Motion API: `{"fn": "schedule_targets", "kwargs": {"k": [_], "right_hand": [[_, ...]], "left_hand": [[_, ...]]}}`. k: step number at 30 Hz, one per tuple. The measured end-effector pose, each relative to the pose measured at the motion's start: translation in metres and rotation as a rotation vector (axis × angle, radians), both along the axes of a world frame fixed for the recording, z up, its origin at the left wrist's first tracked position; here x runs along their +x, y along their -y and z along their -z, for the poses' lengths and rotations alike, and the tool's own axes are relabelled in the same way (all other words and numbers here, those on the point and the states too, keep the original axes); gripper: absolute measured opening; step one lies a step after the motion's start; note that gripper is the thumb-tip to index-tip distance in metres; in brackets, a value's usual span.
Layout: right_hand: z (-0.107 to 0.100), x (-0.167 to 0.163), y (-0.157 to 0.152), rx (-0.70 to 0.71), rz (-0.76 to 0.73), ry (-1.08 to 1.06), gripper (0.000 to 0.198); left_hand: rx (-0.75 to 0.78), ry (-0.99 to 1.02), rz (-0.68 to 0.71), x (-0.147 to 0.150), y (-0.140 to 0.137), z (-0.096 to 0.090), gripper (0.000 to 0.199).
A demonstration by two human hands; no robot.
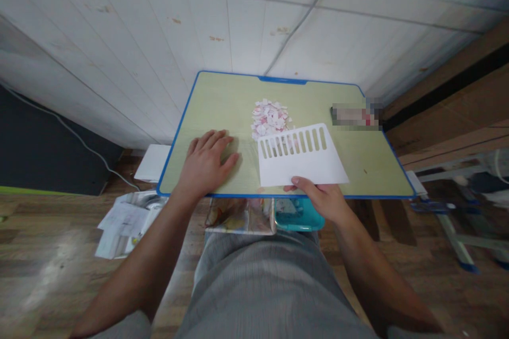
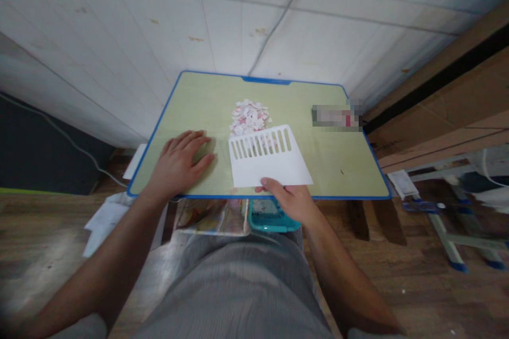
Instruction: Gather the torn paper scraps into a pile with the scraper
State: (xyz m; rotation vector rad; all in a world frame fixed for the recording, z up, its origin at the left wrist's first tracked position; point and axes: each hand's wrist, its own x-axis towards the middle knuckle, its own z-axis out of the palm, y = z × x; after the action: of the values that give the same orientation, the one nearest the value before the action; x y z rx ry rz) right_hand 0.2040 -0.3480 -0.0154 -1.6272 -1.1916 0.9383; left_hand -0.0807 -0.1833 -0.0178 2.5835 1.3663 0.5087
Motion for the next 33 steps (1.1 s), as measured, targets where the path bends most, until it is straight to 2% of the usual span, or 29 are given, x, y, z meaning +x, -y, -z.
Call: {"fn": "schedule_targets", "kwargs": {"k": [11, 19, 25, 28, 33], "right_hand": [[-0.007, 0.002, 0.001, 0.057, -0.122, 0.060, 0.032], [-0.007, 0.004, 0.001, 0.051, -0.147, 0.041, 0.037], [-0.005, 0.003, 0.000, 0.035, 0.019, -0.082, 0.031], [0.001, 0.005, -0.006, 0.143, 0.125, -0.123, 0.034], [0.014, 0.008, -0.019, 0.317, 0.368, -0.216, 0.025]], "left_hand": [[0.016, 0.002, 0.003, 0.000, 0.001, 0.000, 0.052], [0.002, 0.018, 0.009, 0.000, 0.000, 0.000, 0.051], [0.012, 0.004, 0.001, -0.001, -0.001, 0.002, 0.053], [0.012, -0.007, 0.004, -0.001, -0.001, 0.002, 0.054], [-0.012, -0.029, -0.005, -0.002, -0.006, -0.002, 0.052]]}}
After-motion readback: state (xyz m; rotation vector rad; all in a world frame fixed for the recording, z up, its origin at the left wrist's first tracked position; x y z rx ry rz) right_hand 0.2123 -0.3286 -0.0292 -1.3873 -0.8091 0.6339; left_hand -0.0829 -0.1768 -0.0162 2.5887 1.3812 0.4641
